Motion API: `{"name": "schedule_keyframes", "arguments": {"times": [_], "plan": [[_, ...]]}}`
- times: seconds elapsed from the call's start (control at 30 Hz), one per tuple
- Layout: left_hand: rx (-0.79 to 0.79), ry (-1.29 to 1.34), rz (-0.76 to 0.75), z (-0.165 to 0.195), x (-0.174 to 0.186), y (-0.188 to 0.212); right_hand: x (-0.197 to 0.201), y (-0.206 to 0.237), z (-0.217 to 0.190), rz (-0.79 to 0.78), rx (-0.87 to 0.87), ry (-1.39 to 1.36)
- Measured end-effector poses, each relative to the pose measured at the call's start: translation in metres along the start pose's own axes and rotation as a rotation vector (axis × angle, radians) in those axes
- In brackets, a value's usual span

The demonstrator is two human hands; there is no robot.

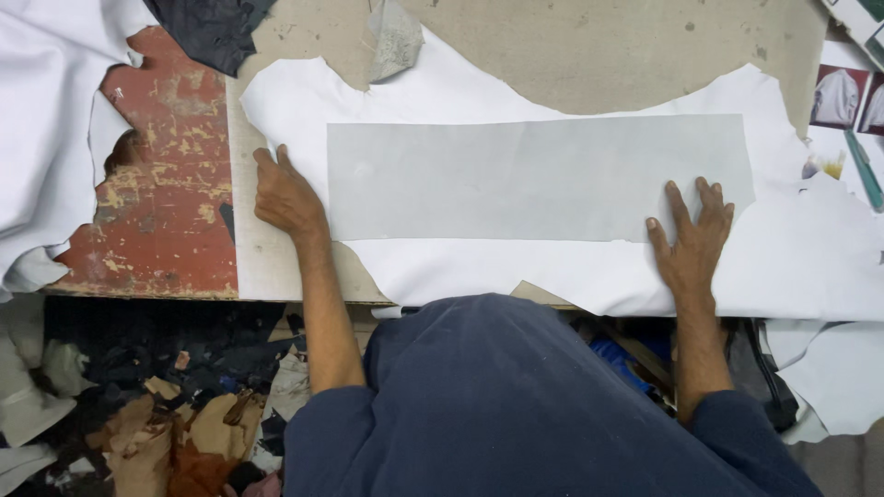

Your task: The person lays white fabric on a worktable, places a cardboard pattern on top, and uses a utility knife to cut the fabric along the pattern edges. They remove the cut piece, reposition the fabric, and repeat the cutting process to produce additional fabric pieces.

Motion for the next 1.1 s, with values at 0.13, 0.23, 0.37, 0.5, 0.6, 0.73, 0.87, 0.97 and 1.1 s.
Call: {"name": "schedule_keyframes", "arguments": {"times": [0.13,0.23,0.37,0.5,0.6,0.73,0.87,0.97,1.1], "plan": [[-0.140,-0.012,0.037,-0.016,-0.027,0.000,0.000,-0.004,-0.001,-0.060,-0.045,0.005],[-0.190,-0.106,0.121,-0.027,-0.038,-0.002,-0.001,-0.007,-0.003,-0.119,-0.068,-0.011],[-0.215,-0.077,0.055,-0.034,-0.045,-0.005,-0.002,-0.008,-0.004,-0.120,0.019,-0.005],[-0.241,-0.106,0.072,-0.032,-0.036,-0.006,-0.007,-0.003,0.005,-0.118,0.027,-0.008],[-0.271,-0.115,0.084,-0.033,-0.030,-0.010,-0.011,0.000,0.013,-0.106,0.061,0.020],[-0.281,-0.058,0.038,-0.045,-0.029,-0.020,-0.010,-0.001,0.016,-0.113,0.045,0.027],[-0.201,-0.007,-0.002,-0.049,-0.030,-0.020,-0.003,-0.002,0.003,-0.116,0.057,0.022],[-0.196,-0.018,-0.001,-0.044,-0.026,-0.018,0.000,0.000,-0.004,-0.095,0.020,-0.071],[-0.104,-0.014,-0.088,-0.043,-0.008,-0.019,-0.005,0.006,0.002,-0.075,0.069,0.013]]}}
Point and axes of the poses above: each hand's wrist, its own y-axis away from the middle knuckle, its own x-axis out of the back of the hand, z = x × y, the point moved 2 cm from there along -y, towards the middle knuckle, and after that the axes turned 5 degrees about -y, right-handed, at the moved point
